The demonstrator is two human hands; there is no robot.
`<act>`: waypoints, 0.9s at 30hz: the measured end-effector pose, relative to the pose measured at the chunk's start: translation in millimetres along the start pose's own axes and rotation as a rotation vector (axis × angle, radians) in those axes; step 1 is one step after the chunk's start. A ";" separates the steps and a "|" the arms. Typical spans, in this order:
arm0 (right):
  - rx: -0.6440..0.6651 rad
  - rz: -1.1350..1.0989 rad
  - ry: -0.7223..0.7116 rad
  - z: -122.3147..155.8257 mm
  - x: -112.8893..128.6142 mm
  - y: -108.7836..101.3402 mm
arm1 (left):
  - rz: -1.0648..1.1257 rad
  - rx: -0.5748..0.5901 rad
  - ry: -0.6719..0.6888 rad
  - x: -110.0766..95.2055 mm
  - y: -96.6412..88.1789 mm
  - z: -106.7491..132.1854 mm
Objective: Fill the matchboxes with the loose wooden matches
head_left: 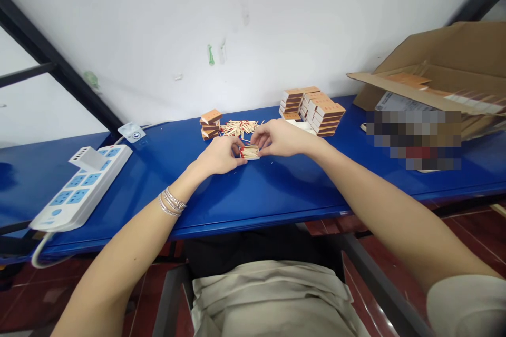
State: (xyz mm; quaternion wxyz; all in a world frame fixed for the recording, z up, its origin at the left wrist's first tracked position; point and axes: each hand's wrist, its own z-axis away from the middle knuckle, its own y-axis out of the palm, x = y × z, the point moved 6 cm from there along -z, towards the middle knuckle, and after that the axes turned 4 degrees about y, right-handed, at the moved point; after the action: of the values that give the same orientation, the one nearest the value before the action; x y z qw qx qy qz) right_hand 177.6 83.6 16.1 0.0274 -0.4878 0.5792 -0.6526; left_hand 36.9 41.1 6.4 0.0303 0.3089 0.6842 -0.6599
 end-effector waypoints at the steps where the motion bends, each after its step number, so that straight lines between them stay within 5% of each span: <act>1: -0.008 -0.019 -0.003 0.1 1.7 0.8 | 0.008 -0.011 -0.016 1.0 -0.1 -0.3; 6: -0.068 -0.080 -0.045 0.7 9.0 -0.3 | 0.062 -0.009 -0.082 6.6 2.8 -1.4; 15: -0.087 0.196 -0.121 -1.6 13.9 6.1 | 0.140 0.031 -0.071 9.8 7.8 -4.6; 27: -0.097 0.192 -0.044 -4.7 5.8 3.3 | 0.145 0.007 -0.074 12.9 6.9 -4.2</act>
State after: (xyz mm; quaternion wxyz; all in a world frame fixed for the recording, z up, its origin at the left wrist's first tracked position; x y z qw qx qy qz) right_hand 169.7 82.5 17.7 0.0789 -0.4448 0.6534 -0.6075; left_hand 31.2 49.5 -4.9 0.1022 0.3331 0.6563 -0.6692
